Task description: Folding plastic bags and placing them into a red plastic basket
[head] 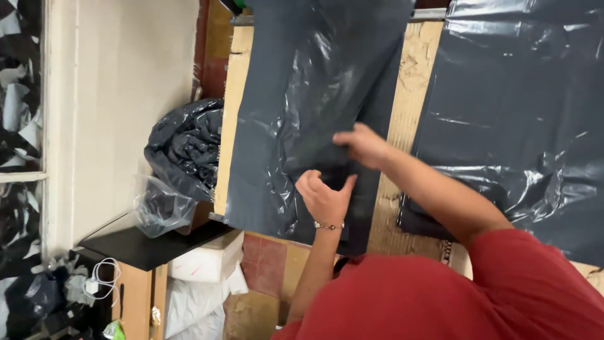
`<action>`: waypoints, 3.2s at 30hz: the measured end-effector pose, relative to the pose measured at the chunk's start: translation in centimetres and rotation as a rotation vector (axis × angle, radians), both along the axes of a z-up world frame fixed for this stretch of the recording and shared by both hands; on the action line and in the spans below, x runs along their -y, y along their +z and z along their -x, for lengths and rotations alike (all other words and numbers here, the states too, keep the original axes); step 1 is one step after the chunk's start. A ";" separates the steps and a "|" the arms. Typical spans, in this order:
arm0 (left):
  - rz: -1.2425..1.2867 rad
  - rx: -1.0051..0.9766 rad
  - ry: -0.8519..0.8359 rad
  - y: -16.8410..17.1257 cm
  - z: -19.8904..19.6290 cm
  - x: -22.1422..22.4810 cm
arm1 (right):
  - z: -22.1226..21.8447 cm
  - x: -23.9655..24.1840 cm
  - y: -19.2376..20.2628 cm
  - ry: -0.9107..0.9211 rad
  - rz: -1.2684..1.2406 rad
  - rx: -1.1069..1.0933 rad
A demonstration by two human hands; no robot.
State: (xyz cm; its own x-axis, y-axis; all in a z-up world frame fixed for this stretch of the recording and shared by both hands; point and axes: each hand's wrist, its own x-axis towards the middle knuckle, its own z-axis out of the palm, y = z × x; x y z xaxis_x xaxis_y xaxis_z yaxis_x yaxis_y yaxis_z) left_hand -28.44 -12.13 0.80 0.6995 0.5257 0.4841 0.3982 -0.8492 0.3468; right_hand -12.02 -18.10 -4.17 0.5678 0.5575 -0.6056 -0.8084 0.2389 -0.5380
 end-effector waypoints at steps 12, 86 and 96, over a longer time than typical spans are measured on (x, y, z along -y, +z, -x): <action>-0.027 0.014 -0.070 6.4 1.7 -2.7 | -11.6 2.6 2.6 -0.208 -0.121 0.011; 0.018 -0.266 -0.179 -8.1 14.8 -33.4 | 26.3 2.3 4.2 0.096 1.414 0.880; 0.063 -0.478 -0.905 -0.6 17.2 -29.5 | 29.2 3.2 0.8 0.469 1.306 1.510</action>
